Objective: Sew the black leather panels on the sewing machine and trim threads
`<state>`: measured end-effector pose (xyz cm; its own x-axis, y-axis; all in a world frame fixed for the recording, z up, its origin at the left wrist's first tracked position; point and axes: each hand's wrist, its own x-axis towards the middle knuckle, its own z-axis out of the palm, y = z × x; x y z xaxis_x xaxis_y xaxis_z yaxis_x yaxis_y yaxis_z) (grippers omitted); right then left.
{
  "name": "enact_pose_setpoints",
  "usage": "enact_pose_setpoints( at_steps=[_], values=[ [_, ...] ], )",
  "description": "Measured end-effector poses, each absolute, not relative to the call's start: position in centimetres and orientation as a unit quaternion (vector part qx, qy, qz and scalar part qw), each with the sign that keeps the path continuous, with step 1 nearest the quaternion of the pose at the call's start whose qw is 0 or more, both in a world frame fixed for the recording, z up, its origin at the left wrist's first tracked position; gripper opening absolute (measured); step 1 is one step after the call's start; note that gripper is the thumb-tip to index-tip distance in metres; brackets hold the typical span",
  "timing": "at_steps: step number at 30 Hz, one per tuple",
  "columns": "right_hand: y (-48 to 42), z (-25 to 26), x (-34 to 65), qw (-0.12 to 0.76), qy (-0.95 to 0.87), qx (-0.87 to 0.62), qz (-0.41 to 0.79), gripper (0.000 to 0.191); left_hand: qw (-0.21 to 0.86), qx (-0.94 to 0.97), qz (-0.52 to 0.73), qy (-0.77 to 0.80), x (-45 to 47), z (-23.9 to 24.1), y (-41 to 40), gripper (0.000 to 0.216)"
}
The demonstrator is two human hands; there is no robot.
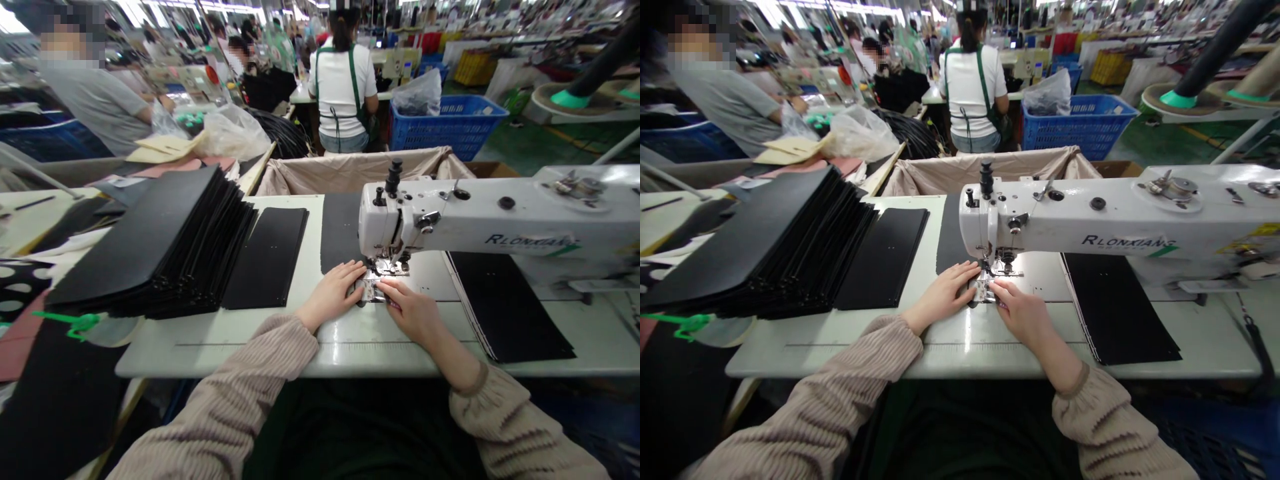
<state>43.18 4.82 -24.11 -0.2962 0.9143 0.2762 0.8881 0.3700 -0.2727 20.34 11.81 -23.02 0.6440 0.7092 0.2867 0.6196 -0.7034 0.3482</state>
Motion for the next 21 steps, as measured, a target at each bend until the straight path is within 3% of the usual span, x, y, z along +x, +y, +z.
enact_pose_setpoints(
  at_steps=[7,12,18,21],
  values=[
    [4.7,-24.1,43.1,0.215,-0.793,-0.569,0.033,0.044,0.075,0.88,0.214,0.418,20.6,-23.8,12.5,0.062],
    [4.6,-23.9,43.1,0.224,-0.784,-0.578,0.035,0.037,0.043,0.843,0.209,0.494,21.3,-22.2,11.7,0.054],
    [3.5,-23.1,43.9,0.244,-0.781,-0.573,0.051,0.033,-0.033,0.819,0.185,0.542,19.6,-22.4,3.8,0.063],
    [0.8,-22.8,45.4,0.296,-0.774,-0.552,0.091,0.032,-0.011,0.828,0.155,0.538,16.5,-23.3,-1.9,0.066]
  ],
)
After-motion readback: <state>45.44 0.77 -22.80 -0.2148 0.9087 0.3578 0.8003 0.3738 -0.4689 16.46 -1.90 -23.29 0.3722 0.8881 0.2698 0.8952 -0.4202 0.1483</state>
